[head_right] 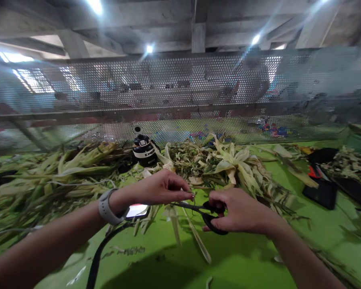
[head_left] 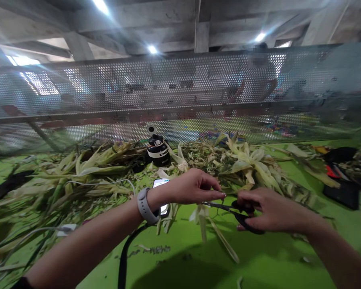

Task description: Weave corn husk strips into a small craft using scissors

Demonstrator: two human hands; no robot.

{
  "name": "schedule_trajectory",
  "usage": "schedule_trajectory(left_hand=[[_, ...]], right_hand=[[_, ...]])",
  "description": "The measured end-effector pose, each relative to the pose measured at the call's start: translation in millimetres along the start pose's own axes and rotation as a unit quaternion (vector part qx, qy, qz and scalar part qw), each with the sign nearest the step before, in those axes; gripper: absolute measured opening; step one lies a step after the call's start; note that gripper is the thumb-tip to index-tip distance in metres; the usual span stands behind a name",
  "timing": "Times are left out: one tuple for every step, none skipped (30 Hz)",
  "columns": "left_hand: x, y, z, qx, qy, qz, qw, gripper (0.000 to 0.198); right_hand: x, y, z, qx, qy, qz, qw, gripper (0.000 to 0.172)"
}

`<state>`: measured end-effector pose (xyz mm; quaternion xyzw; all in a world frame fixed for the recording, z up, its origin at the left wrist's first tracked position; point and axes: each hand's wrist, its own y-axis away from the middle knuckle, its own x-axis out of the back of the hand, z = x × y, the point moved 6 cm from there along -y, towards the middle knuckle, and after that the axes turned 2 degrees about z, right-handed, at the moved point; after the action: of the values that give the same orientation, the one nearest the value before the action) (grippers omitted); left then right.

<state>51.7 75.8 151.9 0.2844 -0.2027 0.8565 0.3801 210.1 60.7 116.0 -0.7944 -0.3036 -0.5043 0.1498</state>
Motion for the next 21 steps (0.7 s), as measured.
schedule_trajectory(left_hand=[[-0.1,0,0,0.001,-0.004,0.002,1.0,0.027],[-0.6,1,1,0.003,-0.008,0.002,1.0,0.027],[-1.4,1,1,0.004,-0.012,0.001,1.0,0.027],[-2.3,2,2,0.004,-0.016,0.0,1.0,0.027],[-3.4,3,3,0.003,-0.023,-0.001,1.0,0.027],[-4.5,3,4,-0.001,-0.033,-0.001,0.999,0.028],[-5.4,4,5,-0.006,-0.043,0.0,0.999,0.029],[-6.1,5,6,-0.013,-0.052,0.003,0.999,0.03],[-6.7,6,6,-0.017,-0.058,0.005,0.998,0.031],[-7.3,8,5,-0.019,-0.061,0.005,0.998,0.031],[-7.8,9,4,-0.017,-0.06,0.004,0.998,0.032],[-8.2,10,3,-0.014,-0.057,0.002,0.998,0.033],[-8.3,11,1,-0.009,-0.052,0.0,0.999,0.033],[-8.2,12,0,-0.006,-0.048,0.0,0.999,0.033],[-7.8,13,-1,-0.004,-0.045,0.0,0.999,0.033],[-7.4,13,-1,-0.005,-0.042,0.001,0.999,0.032],[-7.0,14,-1,-0.007,-0.04,0.001,0.999,0.032],[-6.6,15,0,-0.01,-0.039,0.002,0.999,0.031],[-6.4,15,0,-0.013,-0.037,0.003,0.999,0.03],[-6.2,15,1,-0.013,-0.036,0.005,0.999,0.03],[-6.1,16,1,-0.013,-0.034,0.006,0.999,0.03]], right_hand=[[-1,0,1,-0.001,-0.003,-0.001,1.0,0.032],[-2,0,1,-0.002,-0.001,0.001,1.0,0.033],[-2,0,1,-0.003,0.004,0.005,1.0,0.033],[-3,0,1,-0.003,0.01,0.011,1.0,0.034],[-4,-1,1,-0.002,0.018,0.015,1.0,0.035],[-6,-1,1,0.0,0.023,0.019,1.0,0.036],[-7,-2,1,0.001,0.027,0.02,0.999,0.036],[-8,-2,0,0.002,0.029,0.02,0.999,0.035],[-9,-2,-1,0.003,0.031,0.02,0.999,0.035],[-9,-2,-2,0.003,0.032,0.021,0.999,0.035],[-9,-2,-4,0.004,0.032,0.02,0.999,0.035],[-10,-2,-6,0.004,0.03,0.018,0.999,0.035],[-10,-2,-8,0.003,0.027,0.016,1.0,0.034],[-10,-2,-10,0.002,0.023,0.014,1.0,0.032],[-10,-2,-11,0.001,0.019,0.012,1.0,0.03],[-9,-2,-13,0.0,0.016,0.011,1.0,0.029],[-9,-2,-14,-0.001,0.014,0.013,1.0,0.028],[-9,-3,-14,-0.001,0.013,0.015,1.0,0.028],[-9,-3,-15,-0.001,0.012,0.018,1.0,0.029],[-9,-3,-15,0.0,0.012,0.02,1.0,0.029],[-10,-3,-15,0.001,0.012,0.021,1.0,0.029]])
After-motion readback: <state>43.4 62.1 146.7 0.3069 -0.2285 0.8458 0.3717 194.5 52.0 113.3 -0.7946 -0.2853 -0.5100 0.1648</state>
